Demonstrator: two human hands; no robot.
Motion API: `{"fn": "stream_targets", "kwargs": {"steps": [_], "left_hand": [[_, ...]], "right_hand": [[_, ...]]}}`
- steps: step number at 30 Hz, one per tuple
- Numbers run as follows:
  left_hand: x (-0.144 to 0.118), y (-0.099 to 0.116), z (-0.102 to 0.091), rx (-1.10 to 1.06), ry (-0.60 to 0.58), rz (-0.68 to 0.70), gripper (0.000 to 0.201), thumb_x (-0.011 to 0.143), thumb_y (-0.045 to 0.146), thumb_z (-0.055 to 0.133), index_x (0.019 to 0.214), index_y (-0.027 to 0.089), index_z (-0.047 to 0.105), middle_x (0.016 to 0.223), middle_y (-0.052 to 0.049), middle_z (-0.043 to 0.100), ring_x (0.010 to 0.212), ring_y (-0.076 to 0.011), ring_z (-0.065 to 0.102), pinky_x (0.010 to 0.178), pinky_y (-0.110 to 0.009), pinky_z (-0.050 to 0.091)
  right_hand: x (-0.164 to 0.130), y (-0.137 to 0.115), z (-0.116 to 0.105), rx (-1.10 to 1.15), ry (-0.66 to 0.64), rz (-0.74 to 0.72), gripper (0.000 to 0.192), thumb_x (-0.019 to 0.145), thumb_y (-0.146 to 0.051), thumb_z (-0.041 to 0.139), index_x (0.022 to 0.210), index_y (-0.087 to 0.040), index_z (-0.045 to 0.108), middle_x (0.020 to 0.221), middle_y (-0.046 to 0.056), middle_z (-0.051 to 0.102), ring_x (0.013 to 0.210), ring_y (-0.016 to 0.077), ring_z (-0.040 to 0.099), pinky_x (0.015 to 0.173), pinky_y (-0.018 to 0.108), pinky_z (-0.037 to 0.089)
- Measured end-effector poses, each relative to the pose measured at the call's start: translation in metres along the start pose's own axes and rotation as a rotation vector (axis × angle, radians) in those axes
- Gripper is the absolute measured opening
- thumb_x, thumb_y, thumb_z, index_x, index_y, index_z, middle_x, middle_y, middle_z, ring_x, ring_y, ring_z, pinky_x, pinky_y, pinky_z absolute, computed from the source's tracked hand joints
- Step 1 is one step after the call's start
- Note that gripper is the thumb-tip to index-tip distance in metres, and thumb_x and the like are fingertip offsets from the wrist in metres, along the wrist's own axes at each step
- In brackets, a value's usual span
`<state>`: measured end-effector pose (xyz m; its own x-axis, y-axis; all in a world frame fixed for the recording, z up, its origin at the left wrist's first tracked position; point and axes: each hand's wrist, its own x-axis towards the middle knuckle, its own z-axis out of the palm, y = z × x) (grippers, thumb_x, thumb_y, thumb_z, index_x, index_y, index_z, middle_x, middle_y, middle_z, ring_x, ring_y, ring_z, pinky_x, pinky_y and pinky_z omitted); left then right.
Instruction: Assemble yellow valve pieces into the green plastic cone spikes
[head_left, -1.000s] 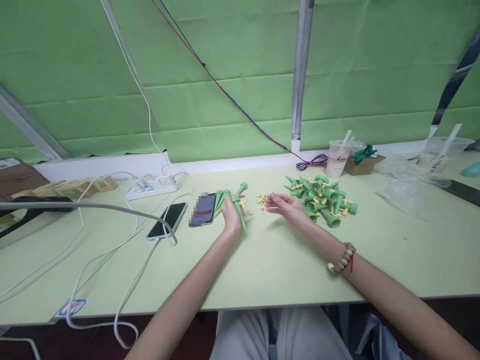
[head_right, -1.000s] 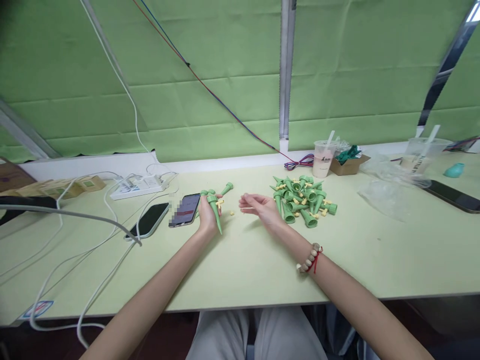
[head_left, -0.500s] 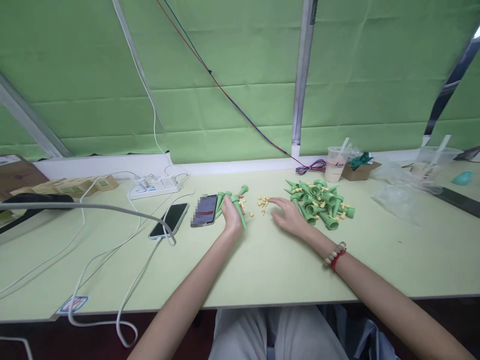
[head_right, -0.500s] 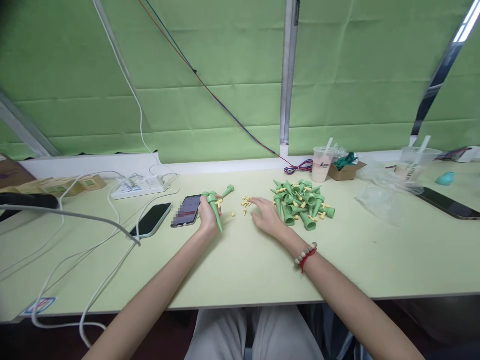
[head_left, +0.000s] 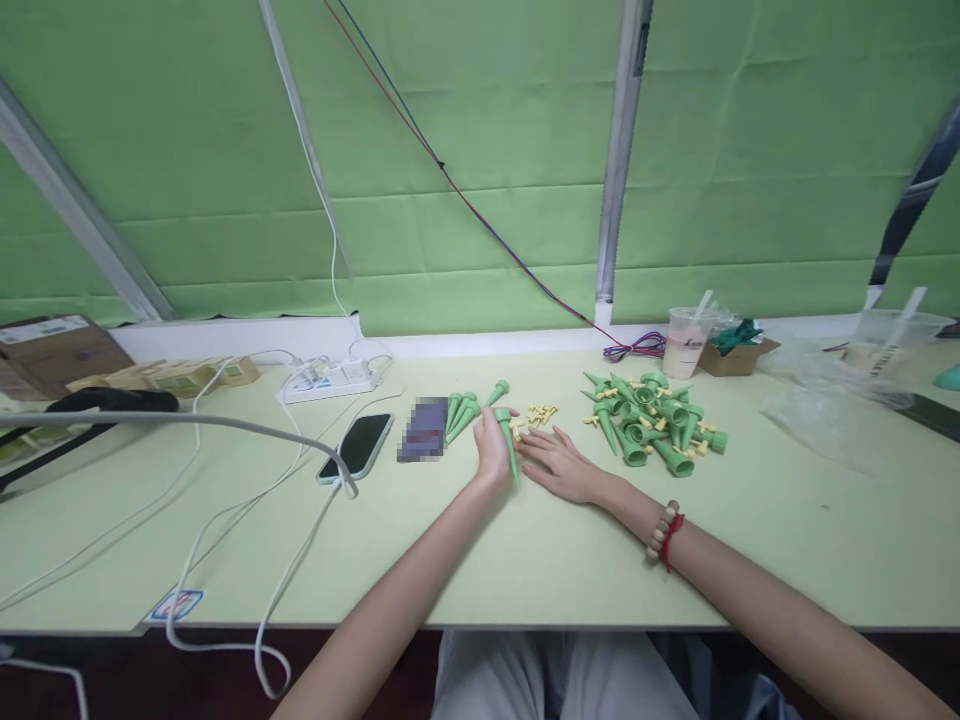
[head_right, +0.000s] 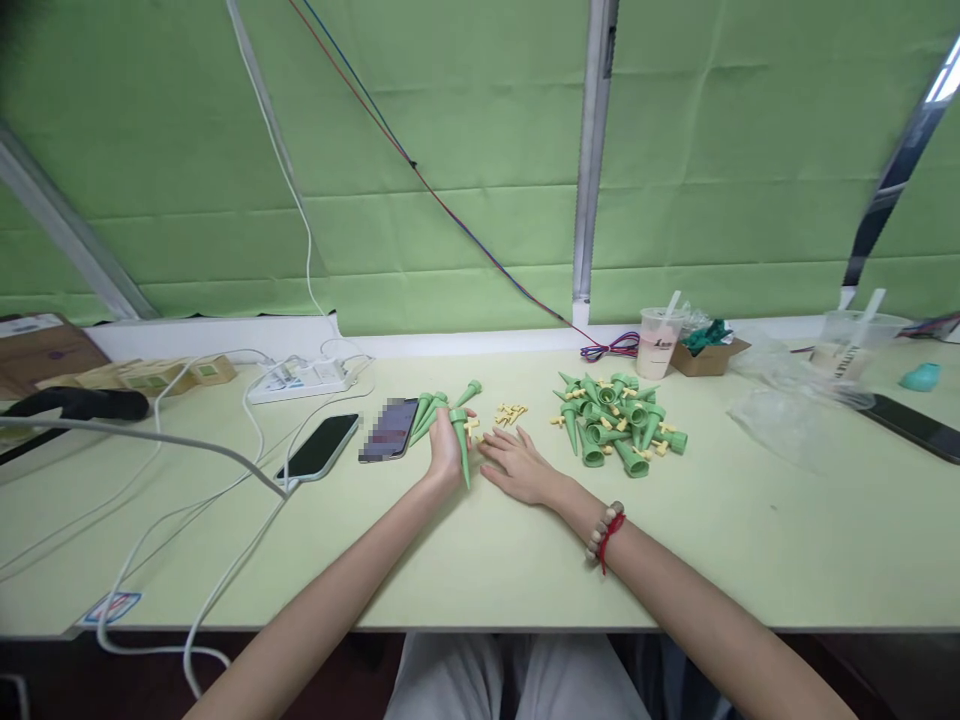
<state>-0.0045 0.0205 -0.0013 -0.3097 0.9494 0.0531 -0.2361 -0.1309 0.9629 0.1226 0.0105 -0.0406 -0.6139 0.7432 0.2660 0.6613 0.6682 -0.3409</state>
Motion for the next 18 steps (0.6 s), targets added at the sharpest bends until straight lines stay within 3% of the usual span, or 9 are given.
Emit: {"fn": "stream_targets", "kwargs": {"steps": [5,9,12,18], "left_hand": [[0.0001,-0.0018,-0.0006,0.019,-0.046,-0.002,0.031,0.075,0.034,0.033,0.064,0.016,0.056,0.041,0.003,0.039,0.033,-0.0083,0.035,0.036,-0.02,0.027],[0.0021,-0.0002,-0.0031,0.048,-0.031,0.019,0.033,0.076,0.035,0.033,0.064,0.015,0.056,0.038,0.004,0.036,0.032,-0.0078,0.032,0.036,-0.02,0.025],[0.0024,0.0001,-0.004,0.07,-0.039,0.018,0.033,0.077,0.034,0.032,0.065,0.016,0.057,0.038,0.005,0.034,0.033,-0.0079,0.032,0.037,-0.02,0.025],[0.001,-0.0022,-0.0031,0.104,-0.076,0.002,0.032,0.076,0.031,0.033,0.064,0.015,0.057,0.039,0.004,0.035,0.033,-0.0078,0.033,0.036,-0.02,0.024]], "right_hand": [[-0.0007,0.0008,-0.0012,-0.013,0.117,-0.046,0.034,0.09,-0.032,0.036,0.117,-0.024,0.055,0.123,0.008,0.055,0.122,0.0211,0.039,0.104,0.049,0.013],[-0.0005,0.0016,-0.0045,0.01,0.251,0.009,0.015,0.082,-0.025,0.053,0.086,-0.022,0.067,0.093,0.004,0.068,0.097,0.018,0.058,0.1,0.045,0.022],[-0.0001,0.0016,-0.0065,0.046,0.315,0.06,0.009,0.074,-0.019,0.06,0.069,-0.02,0.066,0.074,0.001,0.069,0.08,0.0163,0.061,0.093,0.041,0.03],[0.0004,0.0049,-0.0048,0.284,0.52,0.125,0.012,0.071,-0.015,0.058,0.078,-0.019,0.067,0.082,0.005,0.068,0.079,0.0174,0.06,0.076,0.033,0.044]]}}
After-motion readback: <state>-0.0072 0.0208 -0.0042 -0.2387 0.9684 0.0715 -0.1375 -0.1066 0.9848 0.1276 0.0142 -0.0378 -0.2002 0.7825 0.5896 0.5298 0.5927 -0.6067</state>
